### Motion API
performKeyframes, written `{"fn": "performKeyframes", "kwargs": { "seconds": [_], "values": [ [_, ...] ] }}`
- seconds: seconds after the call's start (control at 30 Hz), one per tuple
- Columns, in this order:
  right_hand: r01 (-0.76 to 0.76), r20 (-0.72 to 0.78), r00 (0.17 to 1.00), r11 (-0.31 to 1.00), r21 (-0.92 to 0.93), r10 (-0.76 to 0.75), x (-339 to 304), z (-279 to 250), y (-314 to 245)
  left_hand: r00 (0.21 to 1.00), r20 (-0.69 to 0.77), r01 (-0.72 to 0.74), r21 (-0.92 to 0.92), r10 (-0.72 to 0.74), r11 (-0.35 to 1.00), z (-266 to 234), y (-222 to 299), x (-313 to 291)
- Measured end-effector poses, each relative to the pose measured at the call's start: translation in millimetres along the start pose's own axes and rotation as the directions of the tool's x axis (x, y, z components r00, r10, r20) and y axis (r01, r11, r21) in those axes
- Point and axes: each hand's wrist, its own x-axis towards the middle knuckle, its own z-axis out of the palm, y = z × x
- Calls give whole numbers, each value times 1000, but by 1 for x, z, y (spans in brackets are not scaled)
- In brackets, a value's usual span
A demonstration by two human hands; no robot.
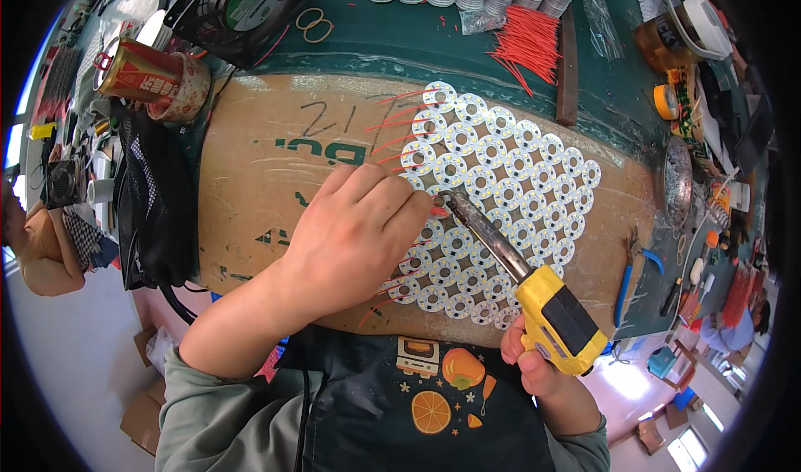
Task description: The person solders wires onto LED circuit boards using a soldering tool, sets the assembled board sheet aside, and solders wires onto another sheet of LED circuit boards.
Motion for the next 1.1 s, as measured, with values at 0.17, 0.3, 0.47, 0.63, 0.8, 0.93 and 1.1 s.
{"fn": "performKeyframes", "kwargs": {
  "seconds": [0.17, 0.3, 0.47, 0.63, 0.8, 0.93, 1.1],
  "values": [
    [6, -12, 1000, 1000, 19, -6, 0, 3, -2, 1000, 6, -3, 15, 3, 1000, 1, -1, -1],
    [54, -23, 998, 974, 221, -51, 0, 7, -9, 1000, 9, 3, 25, -4, 1000, 0, 1, 0],
    [140, -40, 990, 945, 295, -134, 4, 11, -19, 1000, 11, 17, 40, -17, 999, -3, 3, 1],
    [41, -13, 999, 957, 287, -39, -4, 7, -10, 1000, 12, 18, 42, -18, 999, -2, 2, 3],
    [55, 0, 998, 985, 164, -55, -1, 6, -5, 1000, 25, 17, 58, -18, 998, 0, 1, 3],
    [44, -10, 999, 967, 250, -43, 1, 9, -7, 1000, -4, 25, 23, -25, 999, 4, -1, 2],
    [37, -19, 999, 961, 274, -33, 1, 11, -10, 994, 10, 113, -9, -113, 994, 2, 3, 6]
  ]
}}
